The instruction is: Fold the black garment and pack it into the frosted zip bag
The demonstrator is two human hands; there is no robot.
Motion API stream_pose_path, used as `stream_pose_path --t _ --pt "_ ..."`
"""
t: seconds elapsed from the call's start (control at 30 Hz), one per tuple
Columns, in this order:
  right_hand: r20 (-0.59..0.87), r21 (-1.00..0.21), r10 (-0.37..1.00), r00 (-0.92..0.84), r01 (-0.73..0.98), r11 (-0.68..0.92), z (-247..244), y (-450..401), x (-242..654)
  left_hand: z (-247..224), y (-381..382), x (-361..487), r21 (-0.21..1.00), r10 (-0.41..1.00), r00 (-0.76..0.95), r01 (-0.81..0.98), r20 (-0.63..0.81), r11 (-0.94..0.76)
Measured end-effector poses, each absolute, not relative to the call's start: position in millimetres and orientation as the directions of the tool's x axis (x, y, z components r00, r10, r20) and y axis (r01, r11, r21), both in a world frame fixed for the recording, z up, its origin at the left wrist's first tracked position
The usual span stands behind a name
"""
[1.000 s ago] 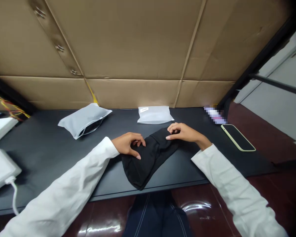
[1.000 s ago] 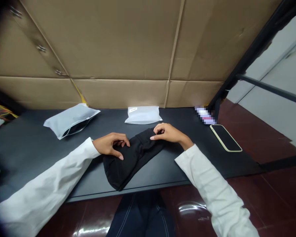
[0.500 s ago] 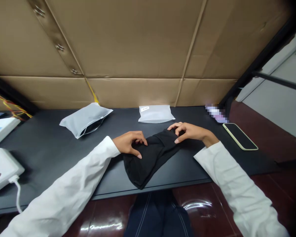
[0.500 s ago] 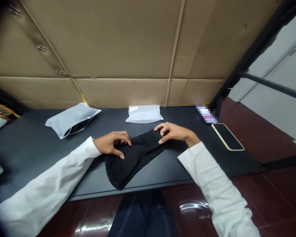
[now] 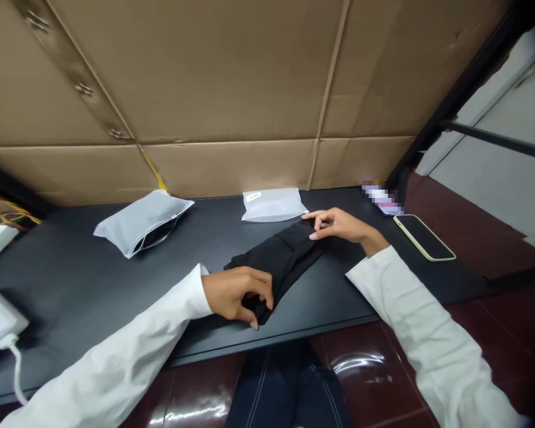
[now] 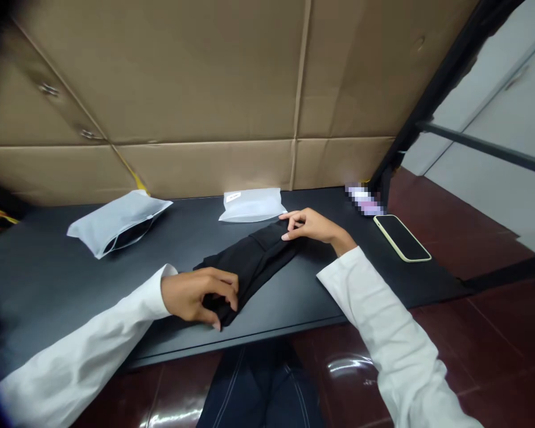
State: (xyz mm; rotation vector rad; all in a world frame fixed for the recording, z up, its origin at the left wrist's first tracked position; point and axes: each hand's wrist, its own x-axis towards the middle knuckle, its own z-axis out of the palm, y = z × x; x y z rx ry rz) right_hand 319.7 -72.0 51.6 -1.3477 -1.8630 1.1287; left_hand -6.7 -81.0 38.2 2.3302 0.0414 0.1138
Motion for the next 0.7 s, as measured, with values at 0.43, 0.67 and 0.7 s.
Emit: stream_pose_path --t 0.43,0.67,0.7 --pt "-0.055 -0.749 0.874 -0.483 0.598 0.283 48 -70 319 24 -118 10 0.798 0.130 0.938 -0.195 0.322 -0.571" --pt "0.129 -0.845 0.970 -0.206 0.490 0.217 48 -67 337 35 -106 2 0.443 0.008 0.893 -0.216 0.451 -0.870" --pt "0.169 -0.830 0.984 -0.064 0.528 0.177 46 -66 341 37 -99 -1 0.397 0.014 0.892 -0.187 0.452 -0.899"
